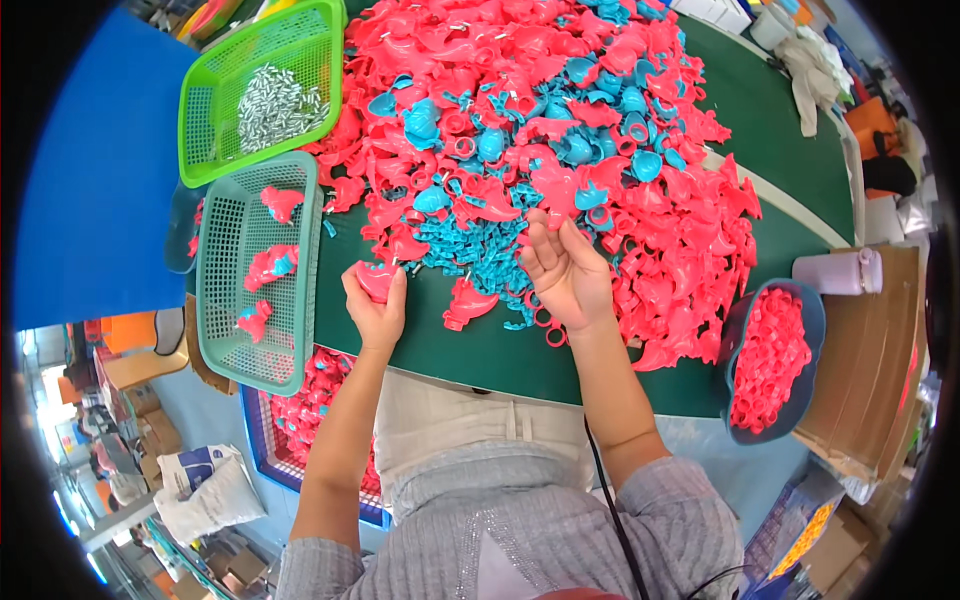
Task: Assemble pink and blue plastic toy components by joining them together manually.
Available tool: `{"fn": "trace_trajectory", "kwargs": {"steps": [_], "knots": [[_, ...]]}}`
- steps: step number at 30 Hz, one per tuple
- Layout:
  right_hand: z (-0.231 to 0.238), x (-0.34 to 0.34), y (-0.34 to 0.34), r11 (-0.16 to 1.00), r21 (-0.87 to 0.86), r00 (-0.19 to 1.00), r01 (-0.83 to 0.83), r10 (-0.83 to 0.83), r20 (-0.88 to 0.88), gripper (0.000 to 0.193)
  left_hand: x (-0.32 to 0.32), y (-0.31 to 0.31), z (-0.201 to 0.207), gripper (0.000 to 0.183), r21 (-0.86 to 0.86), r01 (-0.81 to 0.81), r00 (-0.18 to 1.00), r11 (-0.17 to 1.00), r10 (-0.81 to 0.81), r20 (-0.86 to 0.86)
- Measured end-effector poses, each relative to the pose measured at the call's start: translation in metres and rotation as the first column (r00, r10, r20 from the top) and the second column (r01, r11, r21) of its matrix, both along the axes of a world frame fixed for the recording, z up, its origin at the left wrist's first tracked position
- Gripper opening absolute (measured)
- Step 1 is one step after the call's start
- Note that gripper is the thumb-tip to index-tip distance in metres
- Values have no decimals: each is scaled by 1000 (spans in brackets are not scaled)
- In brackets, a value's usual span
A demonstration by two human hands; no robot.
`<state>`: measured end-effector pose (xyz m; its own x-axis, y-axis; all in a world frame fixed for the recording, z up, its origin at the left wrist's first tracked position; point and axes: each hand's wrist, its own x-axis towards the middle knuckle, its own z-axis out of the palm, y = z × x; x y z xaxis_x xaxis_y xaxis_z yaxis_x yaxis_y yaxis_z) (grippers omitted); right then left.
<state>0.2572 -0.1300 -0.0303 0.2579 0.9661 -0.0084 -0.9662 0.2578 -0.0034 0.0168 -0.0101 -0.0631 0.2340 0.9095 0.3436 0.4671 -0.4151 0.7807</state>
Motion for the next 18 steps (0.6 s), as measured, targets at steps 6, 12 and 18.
{"fn": "trace_trajectory", "kwargs": {"steps": [6, 12, 18], "knots": [[7, -13, 0, 995, 100, 1000, -8, 6, 15, 32, 0, 0, 0, 45, -51, 16, 998, 999, -13, 57], [6, -19, 3, 998, -23, 998, 51, -50, 46, 31, -2, -1, 1, 46, -61, 17, 998, 998, -12, 69], [16, -18, 1, 851, -524, 605, 29, 402, 687, 32, -1, -2, 5, 45, -87, 2, 996, 996, 6, 92]]}}
